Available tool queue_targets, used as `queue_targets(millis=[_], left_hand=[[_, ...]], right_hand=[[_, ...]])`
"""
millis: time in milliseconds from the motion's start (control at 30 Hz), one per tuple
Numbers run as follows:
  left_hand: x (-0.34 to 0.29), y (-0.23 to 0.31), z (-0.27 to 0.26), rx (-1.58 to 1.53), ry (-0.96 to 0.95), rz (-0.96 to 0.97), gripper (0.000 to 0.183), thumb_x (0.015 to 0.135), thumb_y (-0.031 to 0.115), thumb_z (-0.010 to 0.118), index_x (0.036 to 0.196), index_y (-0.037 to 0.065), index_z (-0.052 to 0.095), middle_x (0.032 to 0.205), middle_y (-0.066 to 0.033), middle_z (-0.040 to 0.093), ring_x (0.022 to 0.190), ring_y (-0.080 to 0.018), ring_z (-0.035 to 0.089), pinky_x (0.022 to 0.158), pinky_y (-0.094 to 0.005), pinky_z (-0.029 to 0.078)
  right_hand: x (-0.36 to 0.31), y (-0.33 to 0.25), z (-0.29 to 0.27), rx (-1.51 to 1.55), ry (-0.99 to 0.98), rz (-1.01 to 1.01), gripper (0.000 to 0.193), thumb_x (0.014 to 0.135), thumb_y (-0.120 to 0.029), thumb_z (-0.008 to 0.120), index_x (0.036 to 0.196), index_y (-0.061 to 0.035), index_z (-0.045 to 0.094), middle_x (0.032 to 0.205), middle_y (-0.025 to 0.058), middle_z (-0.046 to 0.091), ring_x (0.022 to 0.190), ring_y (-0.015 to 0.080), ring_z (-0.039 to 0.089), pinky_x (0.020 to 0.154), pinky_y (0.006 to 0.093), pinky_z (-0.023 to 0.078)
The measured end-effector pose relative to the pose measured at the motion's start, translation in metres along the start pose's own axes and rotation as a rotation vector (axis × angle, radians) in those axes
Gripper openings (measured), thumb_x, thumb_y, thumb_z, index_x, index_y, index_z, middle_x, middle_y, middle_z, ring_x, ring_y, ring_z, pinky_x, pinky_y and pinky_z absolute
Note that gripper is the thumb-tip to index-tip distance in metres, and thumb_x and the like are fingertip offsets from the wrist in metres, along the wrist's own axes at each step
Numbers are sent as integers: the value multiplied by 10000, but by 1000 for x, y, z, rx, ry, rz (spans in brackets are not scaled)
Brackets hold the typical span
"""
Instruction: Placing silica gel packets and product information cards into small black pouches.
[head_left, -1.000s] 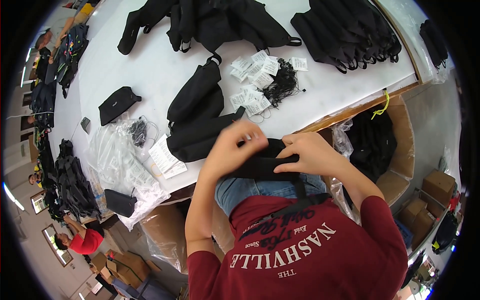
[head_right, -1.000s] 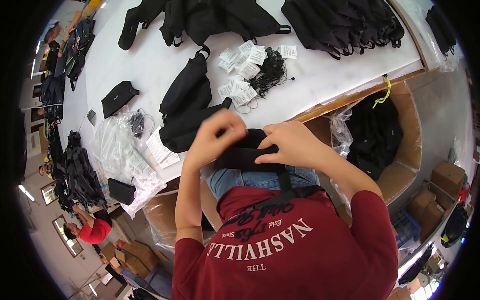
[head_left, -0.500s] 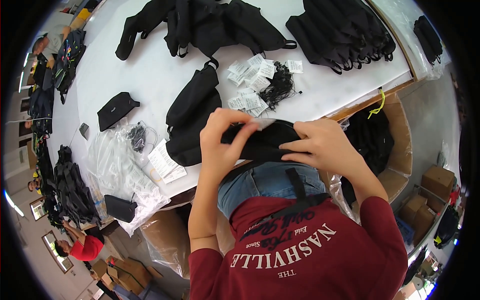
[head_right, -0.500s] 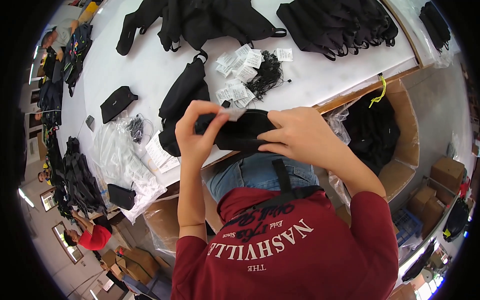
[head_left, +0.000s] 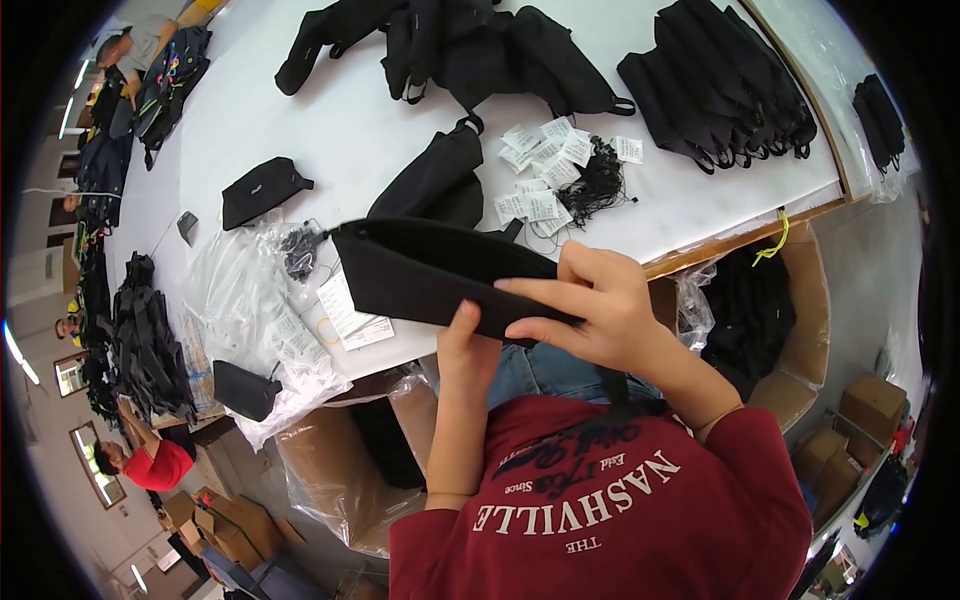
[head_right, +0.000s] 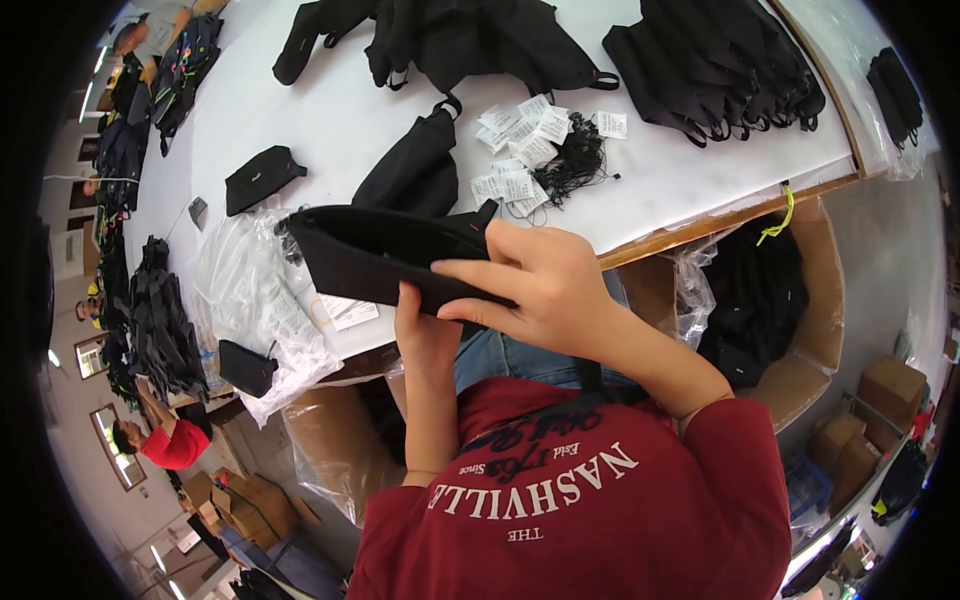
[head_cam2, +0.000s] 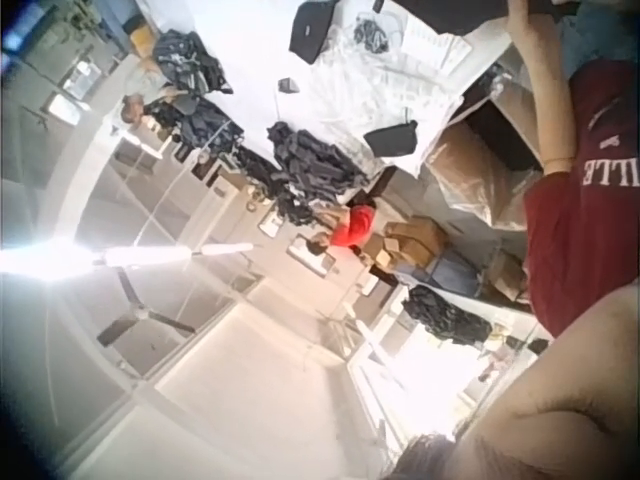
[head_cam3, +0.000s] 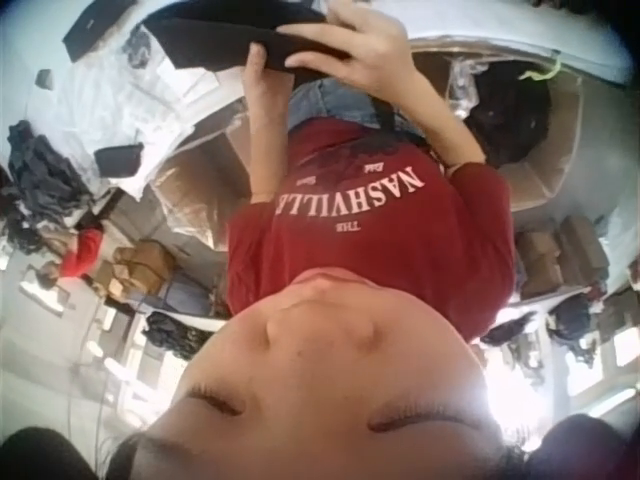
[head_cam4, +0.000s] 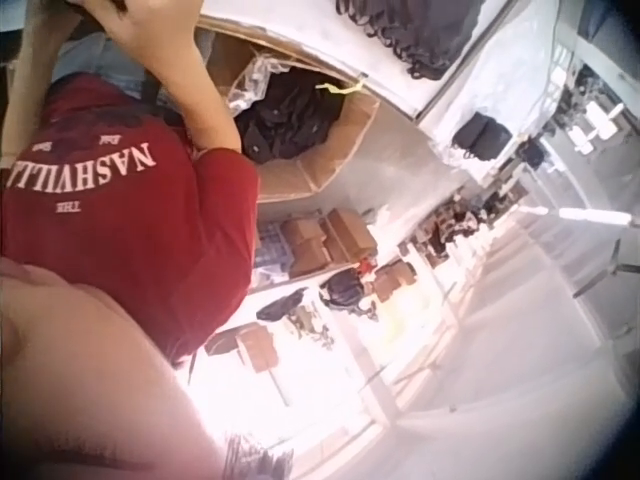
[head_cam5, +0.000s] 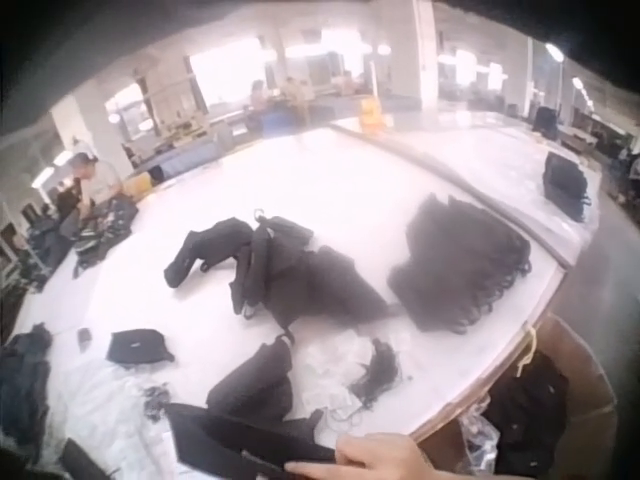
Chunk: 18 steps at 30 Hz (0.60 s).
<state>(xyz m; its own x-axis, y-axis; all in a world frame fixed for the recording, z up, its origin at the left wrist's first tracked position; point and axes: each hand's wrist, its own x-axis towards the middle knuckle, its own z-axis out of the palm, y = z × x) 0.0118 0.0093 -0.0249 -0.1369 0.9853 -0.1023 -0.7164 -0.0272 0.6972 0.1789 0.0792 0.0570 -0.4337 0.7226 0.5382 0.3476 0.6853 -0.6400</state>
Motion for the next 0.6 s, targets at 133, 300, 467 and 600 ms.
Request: queue_targets(millis=[133,300,467,600], left_hand=[[3,13,16,-136,124,-61,423,898,325,630,1217,61,545,1170,-80,613,1086,-229,583,973,-387,449],[6,20,34,-71,230,-80,396,898,281,635,1206,47,549,1160,-80,618,1078,-230,585,970,-388,452],[8,16,30,-95,246,-91,403,886,237,648,1214,28,540,1181,-86,610,1090,-241,582,990,-383,439],[11,17,32,-109,255,-88,411,877,202,650,1224,14,533,1197,-106,600,1102,-256,577,992,-383,441]], right_hand=[[-4,-1,7,21,21,64,332,665,-337,802,909,-122,736,666,9,395,511,130,430,461,267,331],[-17,7,12,109,-31,102,309,663,-296,826,858,-91,700,690,28,401,537,137,438,465,267,337],[-31,6,17,399,59,343,194,774,-187,746,868,-67,625,727,5,401,612,88,445,512,233,336],[-37,12,19,835,176,656,75,898,-118,592,928,-60,556,803,-24,453,751,65,458,670,196,358]])
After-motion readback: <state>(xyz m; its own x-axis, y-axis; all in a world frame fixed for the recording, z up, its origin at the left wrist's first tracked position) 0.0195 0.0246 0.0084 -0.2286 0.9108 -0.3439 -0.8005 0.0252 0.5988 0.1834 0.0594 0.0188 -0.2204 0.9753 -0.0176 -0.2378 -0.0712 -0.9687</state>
